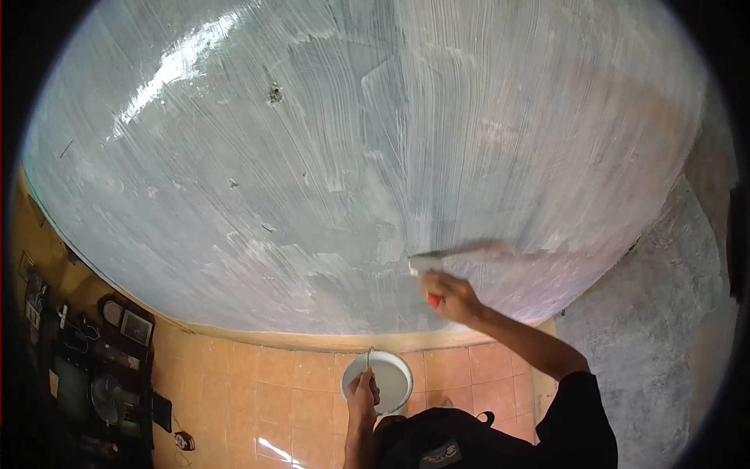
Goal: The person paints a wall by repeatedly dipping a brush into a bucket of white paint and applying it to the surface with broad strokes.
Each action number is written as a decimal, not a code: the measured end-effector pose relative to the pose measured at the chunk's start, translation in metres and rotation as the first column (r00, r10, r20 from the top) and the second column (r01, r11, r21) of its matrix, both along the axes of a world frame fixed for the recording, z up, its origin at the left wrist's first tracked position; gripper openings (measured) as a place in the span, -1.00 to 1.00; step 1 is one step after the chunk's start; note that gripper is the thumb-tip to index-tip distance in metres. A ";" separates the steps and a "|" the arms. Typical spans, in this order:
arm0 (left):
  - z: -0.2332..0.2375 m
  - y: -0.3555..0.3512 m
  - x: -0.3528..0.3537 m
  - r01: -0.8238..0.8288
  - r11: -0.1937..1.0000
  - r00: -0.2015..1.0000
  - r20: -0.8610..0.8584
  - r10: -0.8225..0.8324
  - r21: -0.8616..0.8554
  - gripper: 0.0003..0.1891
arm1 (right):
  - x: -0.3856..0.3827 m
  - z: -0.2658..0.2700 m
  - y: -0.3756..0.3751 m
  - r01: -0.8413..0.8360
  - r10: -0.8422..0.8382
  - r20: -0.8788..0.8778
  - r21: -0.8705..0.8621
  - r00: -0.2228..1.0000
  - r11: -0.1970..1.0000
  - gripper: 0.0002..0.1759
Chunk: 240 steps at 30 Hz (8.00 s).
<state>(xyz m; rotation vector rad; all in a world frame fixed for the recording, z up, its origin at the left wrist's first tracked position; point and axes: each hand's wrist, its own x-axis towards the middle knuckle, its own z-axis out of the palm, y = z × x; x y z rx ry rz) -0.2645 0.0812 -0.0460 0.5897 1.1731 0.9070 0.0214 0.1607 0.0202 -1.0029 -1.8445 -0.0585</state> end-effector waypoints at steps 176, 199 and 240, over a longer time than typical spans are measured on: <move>-0.018 -0.041 0.028 -0.010 0.999 0.995 -0.097 0.007 -0.032 -0.70 | -0.026 -0.077 -0.097 0.001 -0.120 -0.418 -0.274 0.901 0.962 -0.78; 0.038 0.005 0.020 0.287 0.951 0.949 -0.165 -0.268 0.111 -0.67 | -0.072 -0.059 -0.114 -0.085 -0.454 -0.593 -0.664 0.665 0.743 -0.80; 0.079 0.056 0.013 0.376 0.915 0.925 -0.118 -0.362 0.145 -0.71 | -0.111 -0.048 -0.051 0.292 -0.447 -0.169 -0.549 0.879 0.783 -0.78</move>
